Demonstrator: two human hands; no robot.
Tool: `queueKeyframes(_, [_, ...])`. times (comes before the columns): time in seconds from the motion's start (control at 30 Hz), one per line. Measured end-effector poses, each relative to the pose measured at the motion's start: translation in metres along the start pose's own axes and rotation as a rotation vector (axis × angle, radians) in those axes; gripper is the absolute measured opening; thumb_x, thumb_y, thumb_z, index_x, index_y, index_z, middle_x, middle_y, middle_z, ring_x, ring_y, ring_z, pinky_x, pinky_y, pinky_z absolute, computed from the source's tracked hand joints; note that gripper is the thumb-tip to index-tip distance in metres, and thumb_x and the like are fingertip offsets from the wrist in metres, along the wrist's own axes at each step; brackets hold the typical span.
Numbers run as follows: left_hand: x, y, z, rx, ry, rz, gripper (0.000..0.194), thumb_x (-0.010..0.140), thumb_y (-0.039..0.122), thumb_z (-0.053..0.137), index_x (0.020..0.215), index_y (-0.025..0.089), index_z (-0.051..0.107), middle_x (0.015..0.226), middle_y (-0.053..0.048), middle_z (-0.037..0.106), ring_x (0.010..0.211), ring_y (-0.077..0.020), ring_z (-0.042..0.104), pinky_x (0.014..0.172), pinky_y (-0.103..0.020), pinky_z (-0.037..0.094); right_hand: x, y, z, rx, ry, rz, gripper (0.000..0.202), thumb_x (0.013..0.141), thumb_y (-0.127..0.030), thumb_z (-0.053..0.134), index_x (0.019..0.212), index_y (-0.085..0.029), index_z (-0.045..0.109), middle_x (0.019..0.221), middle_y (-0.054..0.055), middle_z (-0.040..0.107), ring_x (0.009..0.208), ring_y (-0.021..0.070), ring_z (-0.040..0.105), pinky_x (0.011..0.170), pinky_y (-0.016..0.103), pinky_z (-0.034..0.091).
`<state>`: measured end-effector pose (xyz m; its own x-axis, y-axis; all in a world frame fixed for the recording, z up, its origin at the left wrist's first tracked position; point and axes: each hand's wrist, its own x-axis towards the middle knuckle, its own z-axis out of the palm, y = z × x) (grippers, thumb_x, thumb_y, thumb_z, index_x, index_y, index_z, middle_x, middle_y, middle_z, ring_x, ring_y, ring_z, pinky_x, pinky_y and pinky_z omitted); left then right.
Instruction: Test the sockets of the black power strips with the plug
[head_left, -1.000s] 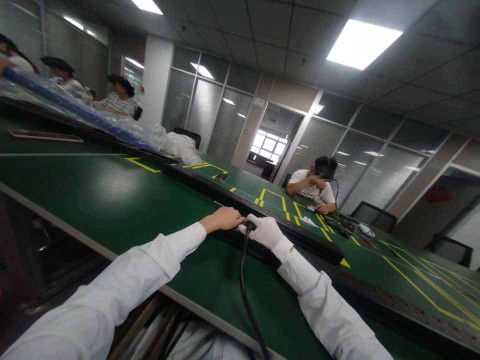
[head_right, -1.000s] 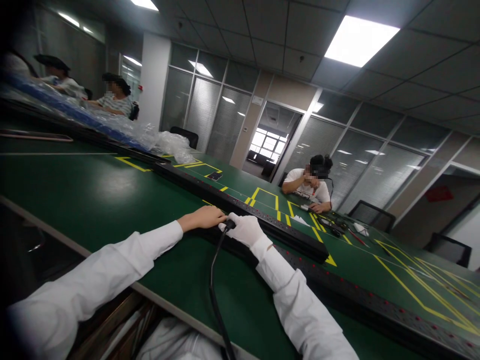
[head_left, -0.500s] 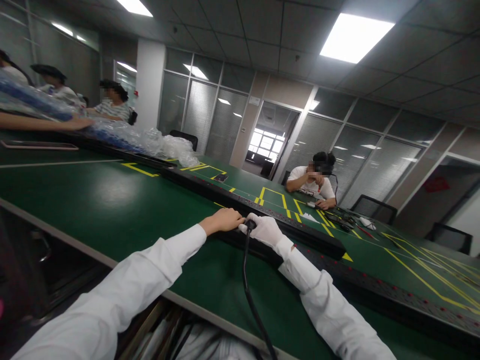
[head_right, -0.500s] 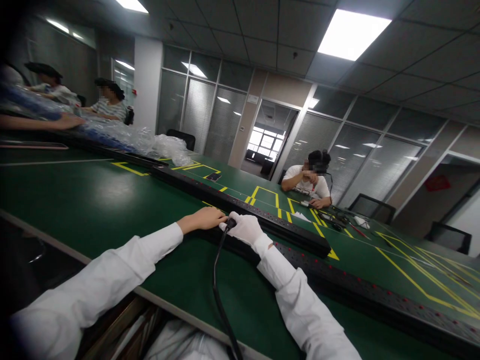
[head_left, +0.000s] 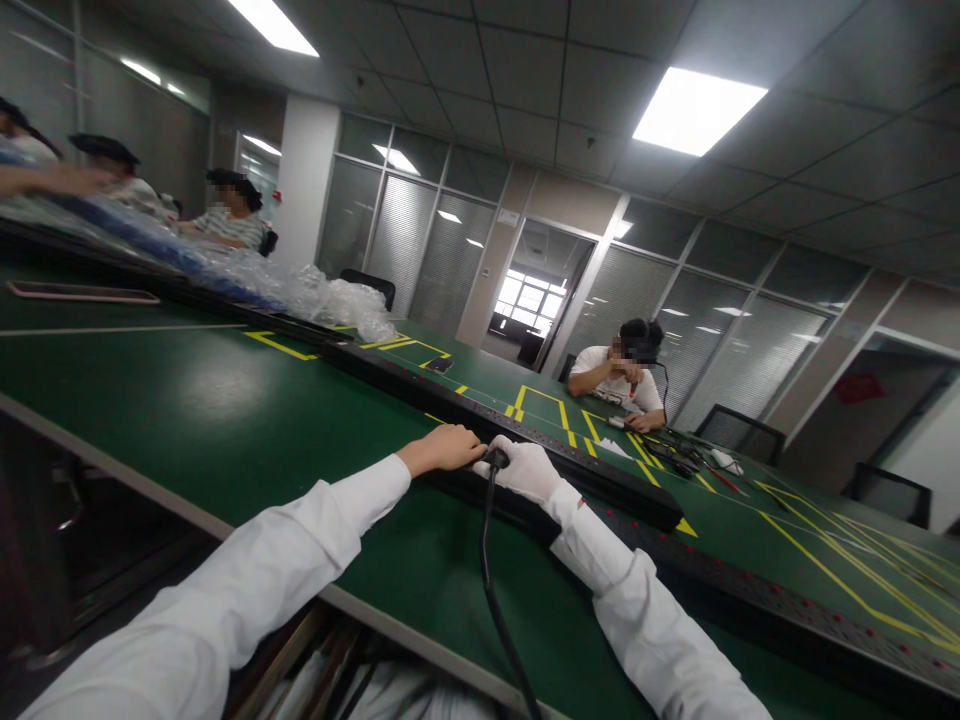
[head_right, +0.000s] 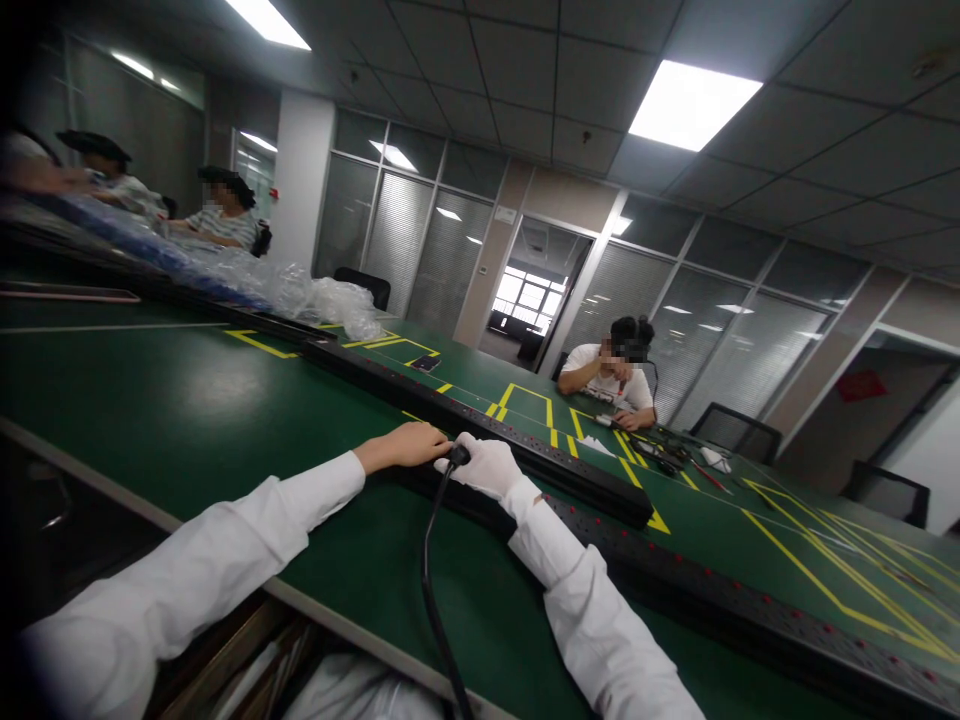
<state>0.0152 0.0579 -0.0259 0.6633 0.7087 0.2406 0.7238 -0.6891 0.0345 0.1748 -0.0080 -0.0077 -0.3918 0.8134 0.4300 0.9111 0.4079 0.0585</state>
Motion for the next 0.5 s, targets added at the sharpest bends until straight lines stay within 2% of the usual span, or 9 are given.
queueKeyframes(0.23, [0.0006, 0.0002, 0.0, 0.005, -0.005, -0.005, 0.05, 0.086, 0.042, 0.023, 0.083, 0.015, 0.064, 0.089, -0.013, 0.065, 0.082, -0.0237, 0.06, 0.069, -0.032, 0.042, -0.0004, 0.0052, 0.0033, 0.132, 0.006, 0.004, 0.032, 0.069, -0.05, 0.054, 0.089, -0.025, 0.052, 0.07, -0.004, 0.062, 0.061, 0.0107, 0.056, 0.057, 0.019, 0.035])
queueKeyframes(0.5, [0.0013, -0.0012, 0.0018, -0.002, -0.012, -0.008, 0.049, 0.085, 0.042, 0.023, 0.082, 0.016, 0.064, 0.089, -0.012, 0.065, 0.083, -0.0232, 0.06, 0.069, -0.031, 0.043, -0.0023, 0.0004, 0.001, 0.053, -0.009, -0.004, 0.029, 0.073, -0.05, 0.049, 0.089, -0.026, 0.055, 0.069, -0.002, 0.062, 0.064, 0.0118, 0.057, 0.057, 0.019, 0.035])
